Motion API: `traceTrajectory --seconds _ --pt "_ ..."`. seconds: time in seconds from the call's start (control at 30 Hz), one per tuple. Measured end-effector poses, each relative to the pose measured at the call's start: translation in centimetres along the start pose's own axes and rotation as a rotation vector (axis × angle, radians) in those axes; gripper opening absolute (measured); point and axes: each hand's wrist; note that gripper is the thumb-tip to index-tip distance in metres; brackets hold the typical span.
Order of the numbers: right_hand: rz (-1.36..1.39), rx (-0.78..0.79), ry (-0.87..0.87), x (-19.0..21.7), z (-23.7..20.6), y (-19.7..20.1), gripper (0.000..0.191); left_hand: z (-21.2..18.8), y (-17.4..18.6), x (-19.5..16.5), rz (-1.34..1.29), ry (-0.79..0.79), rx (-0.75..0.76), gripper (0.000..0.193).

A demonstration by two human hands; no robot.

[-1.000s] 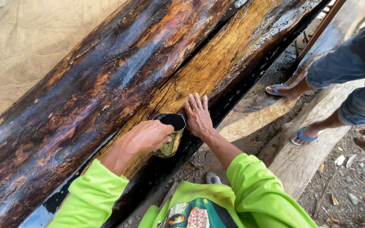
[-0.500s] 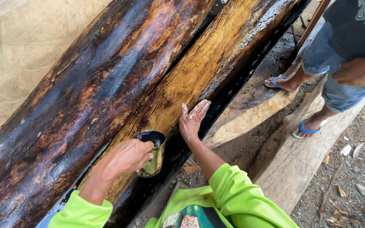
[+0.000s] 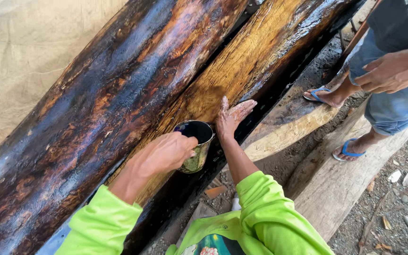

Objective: The person pours water from a tin can over large curved wooden logs and planks resting on a wooden frame, then rubs the wet surfaces with their bare hand. They move along the wood, refilling the can from a water trough below, and repeat the pouring and rubbing on different sections.

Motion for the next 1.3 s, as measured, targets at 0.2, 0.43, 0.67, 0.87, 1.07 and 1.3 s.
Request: traceTrajectory --seconds 0.2,0.43,0.67,0.87,1.07,1.3 --pt "-0.177 -0.05 0.269 -1.3 -3.4 -0.4 0.087 -2.3 -0.7 -0.2 -0.005 -0.026 -0.043 0.02" --pt "-0.004 0.123 0.109 -1.6 -3.7 0.4 0.093 -2.7 -0.5 -0.3 -0.024 0.107 0.22 0.019" --pt "-0.114 0.088 0.273 -1.5 -6.9 -1.0 0.086 -2.8 -0.2 0.3 -0.082 0.077 0.196 0.022" --pt "-0.103 0.22 0.438 -3.6 -12.7 -1.5 0.079 -3.7 -0.9 1.0 0.02 -0.03 0.224 0.02" --pt "-0.141 0.158 0.368 -3.4 -11.5 -2.1 0.08 -4.6 -1.3 1.5 0.038 -0.019 0.244 0.019" --pt "-0.065 0.135 0.085 -2.2 -5.0 -0.7 0.089 -0.8 -0.7 2.6 0.06 -0.016 0.29 0.014"
Point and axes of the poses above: each hand's wrist, its own z-axis towards the middle knuckle, its own y-axis out of the back of the hand, x = y × z, and after that the axes turned 14 degrees about x, right-handed
